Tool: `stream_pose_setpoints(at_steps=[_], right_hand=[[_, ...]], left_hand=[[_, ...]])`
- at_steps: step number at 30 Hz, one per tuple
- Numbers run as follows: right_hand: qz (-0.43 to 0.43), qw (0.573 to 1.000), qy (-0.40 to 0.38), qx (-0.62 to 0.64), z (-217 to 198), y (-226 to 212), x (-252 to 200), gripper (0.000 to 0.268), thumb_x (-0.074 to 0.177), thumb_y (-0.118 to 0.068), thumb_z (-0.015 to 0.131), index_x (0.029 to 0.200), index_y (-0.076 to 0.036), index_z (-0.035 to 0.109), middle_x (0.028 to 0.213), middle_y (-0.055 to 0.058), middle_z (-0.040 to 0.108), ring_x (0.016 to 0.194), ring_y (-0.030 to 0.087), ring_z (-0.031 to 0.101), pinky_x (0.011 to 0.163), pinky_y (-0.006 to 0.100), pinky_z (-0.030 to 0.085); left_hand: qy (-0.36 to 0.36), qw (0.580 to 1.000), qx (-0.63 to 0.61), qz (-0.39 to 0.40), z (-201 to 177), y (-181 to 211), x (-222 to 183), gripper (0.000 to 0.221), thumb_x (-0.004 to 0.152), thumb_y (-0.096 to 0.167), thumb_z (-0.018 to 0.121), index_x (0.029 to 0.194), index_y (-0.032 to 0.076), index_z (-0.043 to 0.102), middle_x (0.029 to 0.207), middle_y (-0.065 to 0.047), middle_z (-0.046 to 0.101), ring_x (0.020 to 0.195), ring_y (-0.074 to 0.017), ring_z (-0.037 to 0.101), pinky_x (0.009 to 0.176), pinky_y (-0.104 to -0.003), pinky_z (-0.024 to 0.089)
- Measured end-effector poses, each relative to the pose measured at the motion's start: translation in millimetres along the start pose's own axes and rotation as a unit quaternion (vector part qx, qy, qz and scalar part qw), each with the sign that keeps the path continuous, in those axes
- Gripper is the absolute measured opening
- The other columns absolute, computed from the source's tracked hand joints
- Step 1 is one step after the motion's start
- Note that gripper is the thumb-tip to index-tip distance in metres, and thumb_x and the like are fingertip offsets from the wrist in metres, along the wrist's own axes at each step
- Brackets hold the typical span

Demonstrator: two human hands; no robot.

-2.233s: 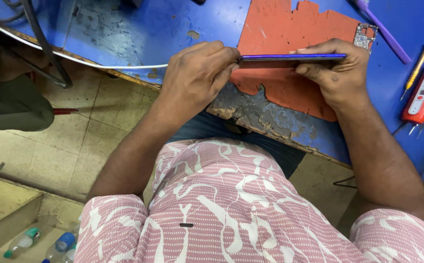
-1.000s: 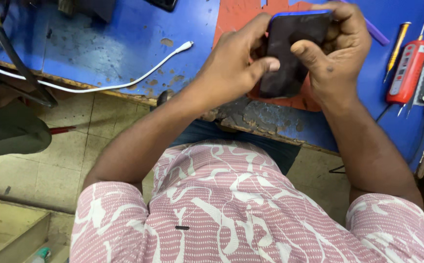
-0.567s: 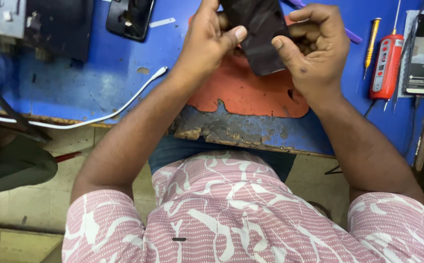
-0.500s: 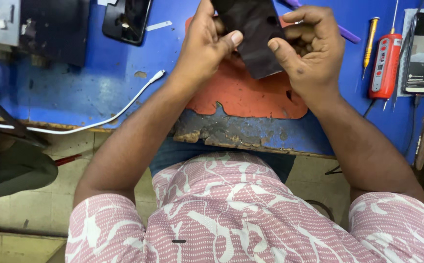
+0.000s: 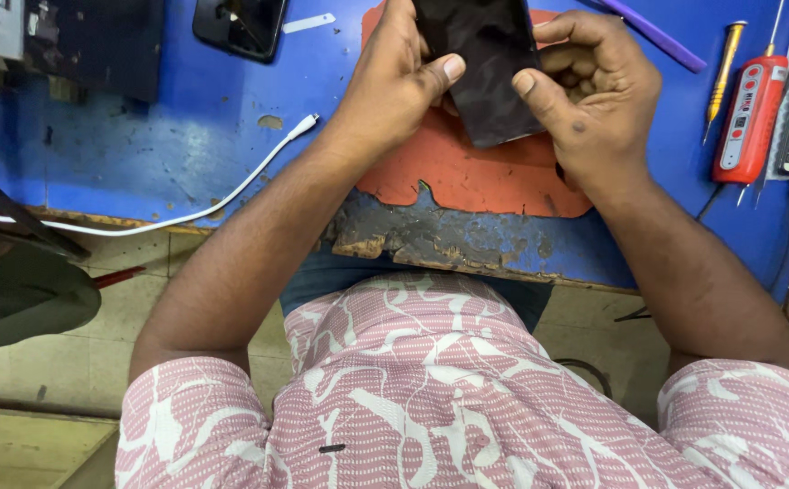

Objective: The person cleans a smartphone motherboard with a purple toothbrush on a red mat. They then pick up a blue smartphone, connect a white charging cable to it, and inspect the device by turning it over in their hands.

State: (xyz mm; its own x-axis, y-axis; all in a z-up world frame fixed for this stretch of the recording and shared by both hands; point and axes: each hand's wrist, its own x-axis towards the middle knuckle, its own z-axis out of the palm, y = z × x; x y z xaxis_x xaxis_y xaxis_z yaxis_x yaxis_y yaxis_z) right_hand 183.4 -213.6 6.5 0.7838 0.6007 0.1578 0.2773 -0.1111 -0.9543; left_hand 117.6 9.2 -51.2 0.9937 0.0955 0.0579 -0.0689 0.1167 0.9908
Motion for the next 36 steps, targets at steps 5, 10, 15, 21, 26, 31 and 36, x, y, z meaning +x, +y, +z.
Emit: stream_pose_setpoints(at_steps=[5, 10, 15, 21, 26, 31, 36], right_hand=[[-0.026, 0.999, -0.022, -0.002, -0.7, 0.0, 2.7, 0.028, 0.112, 0.005, 0.076, 0.133, -0.001, 0.058, 0.118, 0.007, 0.071, 0.103, 0.009, 0.071, 0.09, 0.02, 0.057], [-0.006, 0.999, -0.016, 0.044, 0.0, 2.4, 6.6, 0.03, 0.104, 0.003, 0.074, 0.128, -0.002, 0.056, 0.121, 0.005, 0.068, 0.102, 0.009, 0.071, 0.09, 0.02, 0.058], [0.014, 0.999, -0.011, 0.042, 1.5, 4.3, 8.8, 0.028, 0.105, 0.002, 0.074, 0.127, -0.001, 0.058, 0.125, 0.007, 0.069, 0.106, 0.01, 0.071, 0.094, 0.022, 0.059], [0.017, 0.998, -0.011, 0.056, 0.2, 9.6, 5.5, 0.029, 0.106, 0.003, 0.074, 0.129, -0.001, 0.058, 0.126, 0.008, 0.069, 0.104, 0.01, 0.071, 0.093, 0.021, 0.06], [-0.008, 0.998, -0.027, 0.055, -4.3, 18.5, 3.0, 0.027, 0.114, 0.006, 0.076, 0.133, 0.0, 0.058, 0.116, 0.01, 0.073, 0.101, 0.011, 0.072, 0.091, 0.021, 0.058], [0.032, 0.998, -0.001, 0.053, -2.3, 15.9, 4.1, 0.03, 0.104, 0.003, 0.075, 0.128, -0.002, 0.058, 0.113, 0.008, 0.073, 0.093, 0.009, 0.072, 0.084, 0.019, 0.058], [0.027, 0.998, -0.007, 0.058, 2.4, 6.7, 6.9, 0.029, 0.105, 0.004, 0.077, 0.127, -0.003, 0.058, 0.113, 0.007, 0.072, 0.096, 0.009, 0.072, 0.087, 0.019, 0.058]], left_hand=[[-0.04, 0.994, -0.095, 0.021, 2.6, 1.4, 0.8, 0.043, 0.108, -0.002, 0.058, 0.144, -0.001, 0.036, 0.119, -0.011, 0.069, 0.105, -0.0167, 0.074, 0.089, -0.03, 0.065], [-0.064, 0.994, -0.089, -0.019, 1.2, 3.9, 2.7, 0.033, 0.101, 0.002, 0.058, 0.132, -0.004, 0.047, 0.114, -0.01, 0.065, 0.103, -0.0158, 0.07, 0.087, -0.031, 0.065], [-0.047, 0.989, -0.117, 0.071, 1.8, -8.9, 3.6, 0.06, 0.099, -0.011, 0.067, 0.147, -0.002, 0.033, 0.138, -0.013, 0.058, 0.134, -0.0212, 0.06, 0.112, -0.036, 0.055], [-0.055, 0.992, -0.115, 0.017, 0.8, -4.4, 0.8, 0.057, 0.095, -0.008, 0.067, 0.144, -0.002, 0.037, 0.13, -0.013, 0.063, 0.125, -0.0212, 0.067, 0.103, -0.036, 0.062], [-0.043, 0.996, -0.07, -0.022, -0.3, -0.8, 0.3, 0.056, 0.093, -0.003, 0.069, 0.141, -0.002, 0.041, 0.124, -0.013, 0.063, 0.115, -0.0214, 0.07, 0.094, -0.036, 0.064], [-0.04, 0.995, -0.07, 0.065, 0.4, -11.9, 0.6, 0.063, 0.097, -0.004, 0.073, 0.15, -0.004, 0.037, 0.138, -0.014, 0.057, 0.129, -0.0211, 0.064, 0.103, -0.035, 0.063], [-0.032, 0.999, -0.03, 0.006, -0.4, -2.4, -1.5, 0.06, 0.095, 0.001, 0.071, 0.145, -0.005, 0.039, 0.129, -0.012, 0.06, 0.114, -0.0188, 0.07, 0.088, -0.032, 0.067]])
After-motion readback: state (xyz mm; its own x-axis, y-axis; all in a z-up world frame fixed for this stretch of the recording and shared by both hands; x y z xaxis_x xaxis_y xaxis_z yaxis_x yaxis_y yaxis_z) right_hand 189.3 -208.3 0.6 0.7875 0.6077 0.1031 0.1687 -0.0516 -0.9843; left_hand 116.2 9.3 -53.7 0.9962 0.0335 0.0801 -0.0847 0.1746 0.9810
